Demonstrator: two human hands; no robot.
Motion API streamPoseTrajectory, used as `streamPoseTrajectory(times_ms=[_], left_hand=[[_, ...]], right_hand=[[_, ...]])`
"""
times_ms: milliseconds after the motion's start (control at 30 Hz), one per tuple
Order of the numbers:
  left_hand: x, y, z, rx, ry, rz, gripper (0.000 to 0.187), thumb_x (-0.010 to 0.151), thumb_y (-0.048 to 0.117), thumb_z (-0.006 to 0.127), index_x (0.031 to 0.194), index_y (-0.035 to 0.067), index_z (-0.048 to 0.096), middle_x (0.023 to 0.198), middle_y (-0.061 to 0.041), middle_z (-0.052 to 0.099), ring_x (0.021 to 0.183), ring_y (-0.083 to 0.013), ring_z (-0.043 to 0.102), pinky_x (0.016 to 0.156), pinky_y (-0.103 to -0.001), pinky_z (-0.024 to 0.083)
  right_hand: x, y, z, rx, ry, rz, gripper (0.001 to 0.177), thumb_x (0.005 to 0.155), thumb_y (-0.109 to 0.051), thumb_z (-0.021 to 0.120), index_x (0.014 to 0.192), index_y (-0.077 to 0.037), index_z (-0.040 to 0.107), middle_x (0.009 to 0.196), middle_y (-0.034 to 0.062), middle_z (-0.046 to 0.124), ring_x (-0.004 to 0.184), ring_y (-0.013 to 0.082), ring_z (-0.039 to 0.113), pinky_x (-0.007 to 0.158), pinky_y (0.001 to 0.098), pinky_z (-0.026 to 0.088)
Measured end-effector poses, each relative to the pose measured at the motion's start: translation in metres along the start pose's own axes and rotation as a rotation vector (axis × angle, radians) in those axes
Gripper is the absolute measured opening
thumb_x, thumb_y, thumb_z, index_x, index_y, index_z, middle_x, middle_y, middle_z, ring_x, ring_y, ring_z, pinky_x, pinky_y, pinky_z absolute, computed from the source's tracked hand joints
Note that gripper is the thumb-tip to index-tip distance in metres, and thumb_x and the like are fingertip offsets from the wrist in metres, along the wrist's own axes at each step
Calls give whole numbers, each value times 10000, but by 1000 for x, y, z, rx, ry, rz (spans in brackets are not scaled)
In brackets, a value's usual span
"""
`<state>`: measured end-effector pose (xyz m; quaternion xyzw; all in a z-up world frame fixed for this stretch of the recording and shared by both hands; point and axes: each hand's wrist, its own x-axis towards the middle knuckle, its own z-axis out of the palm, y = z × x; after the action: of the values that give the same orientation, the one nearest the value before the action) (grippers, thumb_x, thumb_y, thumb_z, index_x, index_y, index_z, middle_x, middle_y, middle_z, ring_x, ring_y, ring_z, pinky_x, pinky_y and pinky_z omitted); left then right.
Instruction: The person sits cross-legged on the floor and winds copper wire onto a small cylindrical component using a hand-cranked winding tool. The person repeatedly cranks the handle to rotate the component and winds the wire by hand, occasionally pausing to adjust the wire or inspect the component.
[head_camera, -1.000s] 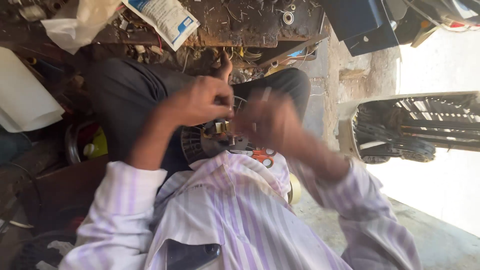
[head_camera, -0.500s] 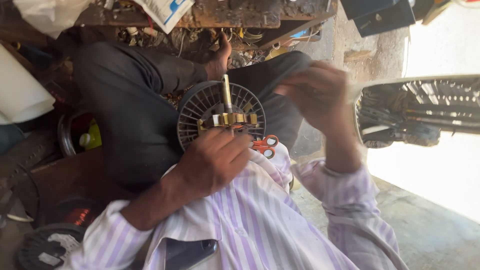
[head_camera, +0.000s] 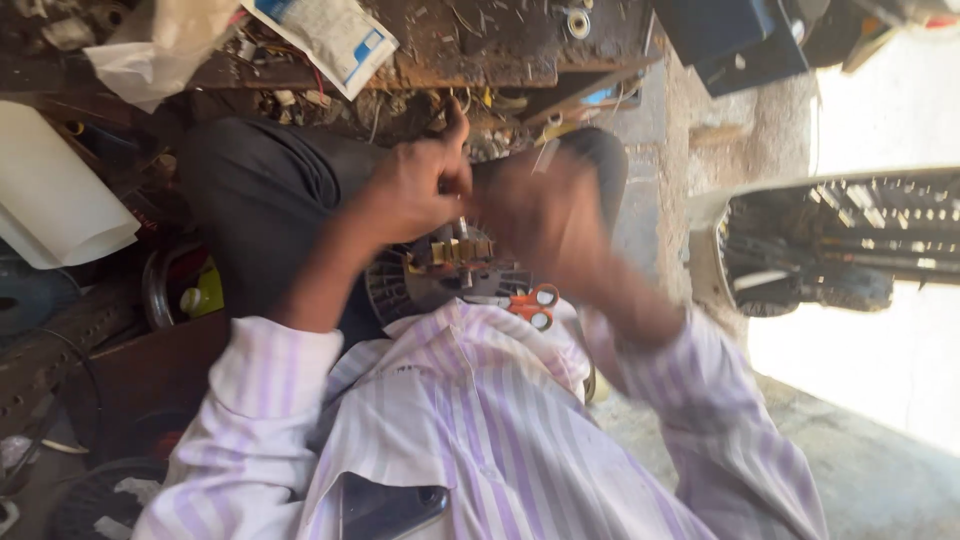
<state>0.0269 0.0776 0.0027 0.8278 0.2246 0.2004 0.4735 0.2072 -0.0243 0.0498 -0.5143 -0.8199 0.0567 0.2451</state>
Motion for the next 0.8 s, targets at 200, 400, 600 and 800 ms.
streamPoseTrajectory(times_ms=[200, 400, 600, 800], left_hand=[[-67, -3, 22, -385, 234, 32, 146, 940, 199, 769, 997, 67, 742, 1220, -84, 650, 1068, -248, 660, 931, -413, 544], [-89, 29, 58, 563, 264, 337, 142, 995, 166, 691, 1045, 52, 760, 1505, -157, 536, 1438, -419, 427, 1200, -609, 296], [-91, 20, 50, 426, 318, 381, 105, 947, 160, 727, 979, 60, 735, 1463, -169, 563, 1389, -412, 473, 1153, -588, 383], [-17, 6, 22, -31, 275, -20, 240, 897, 260, 848, 883, 58, 719, 1023, -148, 708, 885, -296, 686, 765, -423, 540]], right_hand=[[-75, -40, -20, 125, -333, -95, 211, 740, -104, 735, 949, -76, 750, 859, 56, 688, 776, 239, 674, 634, 405, 530], [-81, 27, -11, 352, -235, 171, 145, 830, -55, 740, 974, -64, 750, 827, 72, 673, 730, 245, 658, 611, 393, 510], [-31, 50, 31, 395, -178, 64, 96, 861, -88, 767, 952, -76, 736, 852, 86, 669, 770, 291, 661, 676, 405, 524], [-13, 45, 26, -158, -44, 58, 103, 821, -213, 825, 901, -171, 776, 798, 85, 636, 679, 260, 640, 561, 402, 477]])
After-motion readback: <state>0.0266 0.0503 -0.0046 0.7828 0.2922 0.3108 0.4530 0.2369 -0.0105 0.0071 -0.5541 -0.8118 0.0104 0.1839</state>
